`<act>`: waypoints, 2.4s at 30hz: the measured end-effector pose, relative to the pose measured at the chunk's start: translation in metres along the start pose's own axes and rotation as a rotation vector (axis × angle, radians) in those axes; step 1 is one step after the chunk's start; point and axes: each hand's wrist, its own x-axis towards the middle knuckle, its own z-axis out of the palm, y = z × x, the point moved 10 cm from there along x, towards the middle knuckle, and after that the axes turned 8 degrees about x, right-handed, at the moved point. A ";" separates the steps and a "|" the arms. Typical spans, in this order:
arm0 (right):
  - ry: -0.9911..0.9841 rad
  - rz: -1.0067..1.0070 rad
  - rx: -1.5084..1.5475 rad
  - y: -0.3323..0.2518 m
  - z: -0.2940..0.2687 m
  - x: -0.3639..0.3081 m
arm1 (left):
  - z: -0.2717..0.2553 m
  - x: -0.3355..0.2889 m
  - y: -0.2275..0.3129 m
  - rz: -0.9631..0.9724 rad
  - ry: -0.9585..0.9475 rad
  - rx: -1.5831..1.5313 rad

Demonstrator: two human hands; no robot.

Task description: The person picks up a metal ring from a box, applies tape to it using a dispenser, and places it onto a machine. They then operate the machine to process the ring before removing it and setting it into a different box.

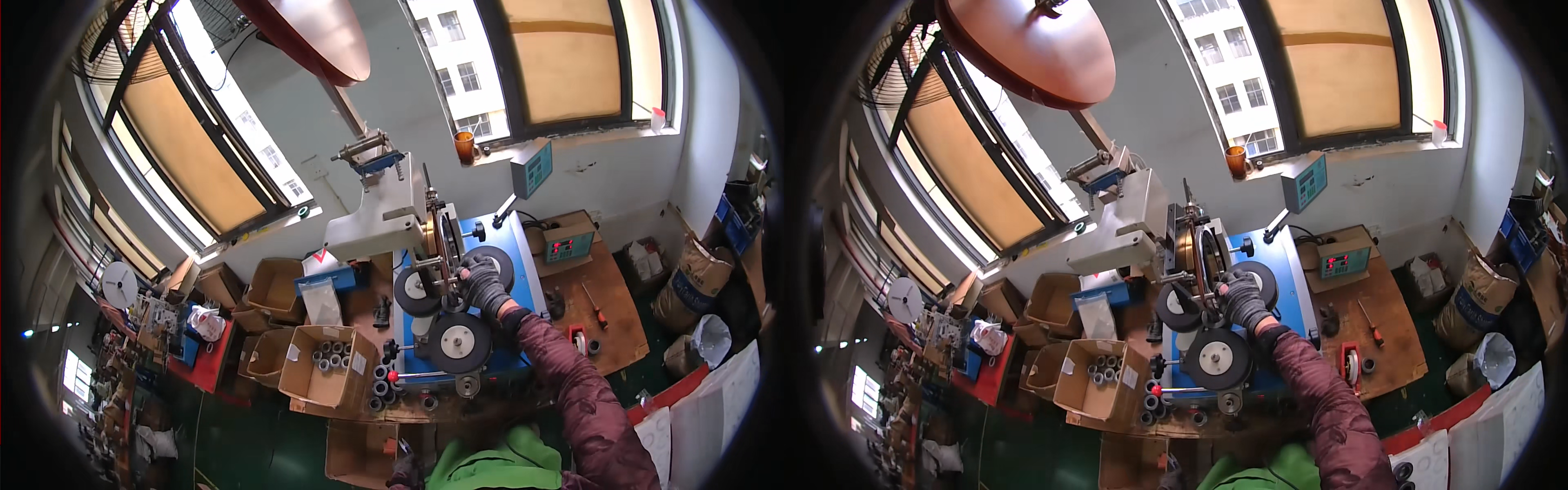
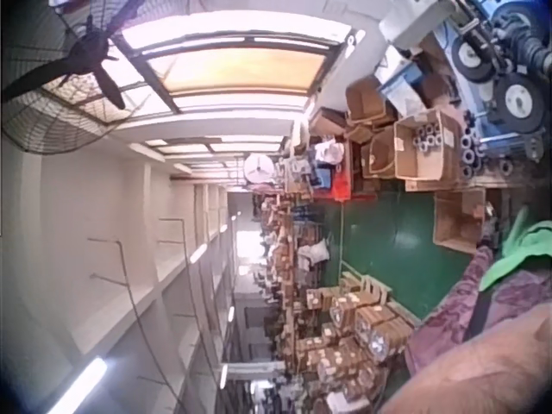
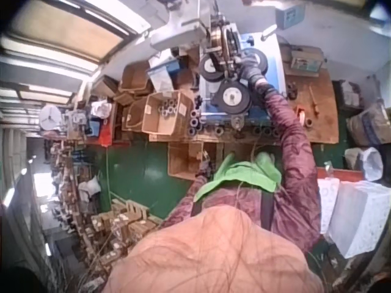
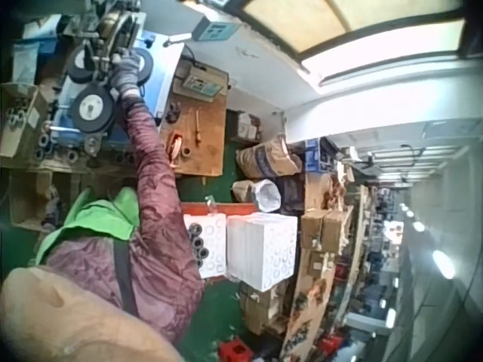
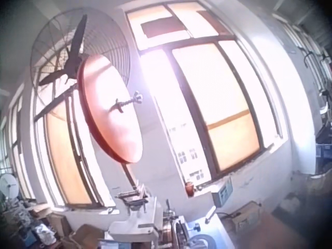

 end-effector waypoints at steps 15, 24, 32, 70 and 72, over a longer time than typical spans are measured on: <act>0.139 0.104 0.460 0.048 -0.023 -0.043 | -0.014 -0.055 0.081 -0.281 -0.086 -1.182; -0.605 0.123 1.115 -0.106 -0.008 -0.215 | -0.081 -0.117 0.257 0.250 -0.254 -0.854; -0.537 0.718 1.231 -0.099 0.086 -0.336 | 0.018 -0.110 0.304 0.427 -0.786 -0.405; -1.533 0.519 1.357 -0.396 0.168 -0.279 | -0.311 -0.138 0.142 0.361 0.280 -0.898; -0.845 -0.349 1.152 -0.435 0.124 -0.211 | -0.326 -0.146 0.125 0.356 0.338 -0.927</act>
